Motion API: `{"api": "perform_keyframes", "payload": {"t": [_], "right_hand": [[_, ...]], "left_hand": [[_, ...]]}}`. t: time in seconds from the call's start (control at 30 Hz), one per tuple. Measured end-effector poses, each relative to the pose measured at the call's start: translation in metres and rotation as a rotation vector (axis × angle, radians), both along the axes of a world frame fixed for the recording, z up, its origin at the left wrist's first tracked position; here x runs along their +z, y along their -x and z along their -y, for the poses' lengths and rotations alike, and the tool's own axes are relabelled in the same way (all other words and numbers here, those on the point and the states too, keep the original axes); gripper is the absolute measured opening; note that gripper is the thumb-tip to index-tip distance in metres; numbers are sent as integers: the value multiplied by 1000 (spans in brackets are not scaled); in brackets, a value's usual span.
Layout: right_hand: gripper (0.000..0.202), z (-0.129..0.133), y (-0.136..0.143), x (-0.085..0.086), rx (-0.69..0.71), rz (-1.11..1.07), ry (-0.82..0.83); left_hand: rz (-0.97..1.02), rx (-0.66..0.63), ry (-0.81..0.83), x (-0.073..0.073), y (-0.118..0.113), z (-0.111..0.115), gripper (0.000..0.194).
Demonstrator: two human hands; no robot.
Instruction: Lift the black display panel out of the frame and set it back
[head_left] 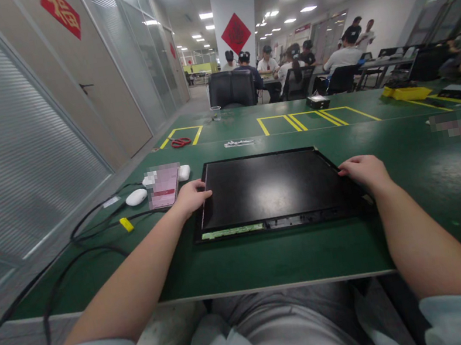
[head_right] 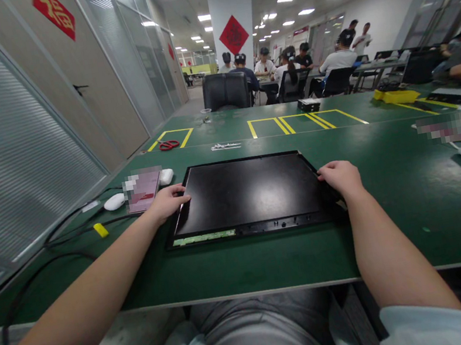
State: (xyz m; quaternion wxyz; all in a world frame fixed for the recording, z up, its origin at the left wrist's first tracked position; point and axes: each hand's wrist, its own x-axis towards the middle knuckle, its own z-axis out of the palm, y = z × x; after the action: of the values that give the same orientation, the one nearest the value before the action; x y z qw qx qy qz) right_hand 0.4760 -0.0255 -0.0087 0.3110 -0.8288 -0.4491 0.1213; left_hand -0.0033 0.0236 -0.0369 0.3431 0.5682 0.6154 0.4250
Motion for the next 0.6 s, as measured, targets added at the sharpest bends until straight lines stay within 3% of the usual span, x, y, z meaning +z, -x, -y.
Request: {"api": "perform_keyframes", "payload": {"t": [0.4,0.6], "right_hand": [[15,-4,-7,-8,18,-33,-46],[14,-2,-3,-4,10,-28,-19]], "left_hand": [[17,18,-1,5,0,2,23],[-11,18,0,6,-1,4,19]]}}
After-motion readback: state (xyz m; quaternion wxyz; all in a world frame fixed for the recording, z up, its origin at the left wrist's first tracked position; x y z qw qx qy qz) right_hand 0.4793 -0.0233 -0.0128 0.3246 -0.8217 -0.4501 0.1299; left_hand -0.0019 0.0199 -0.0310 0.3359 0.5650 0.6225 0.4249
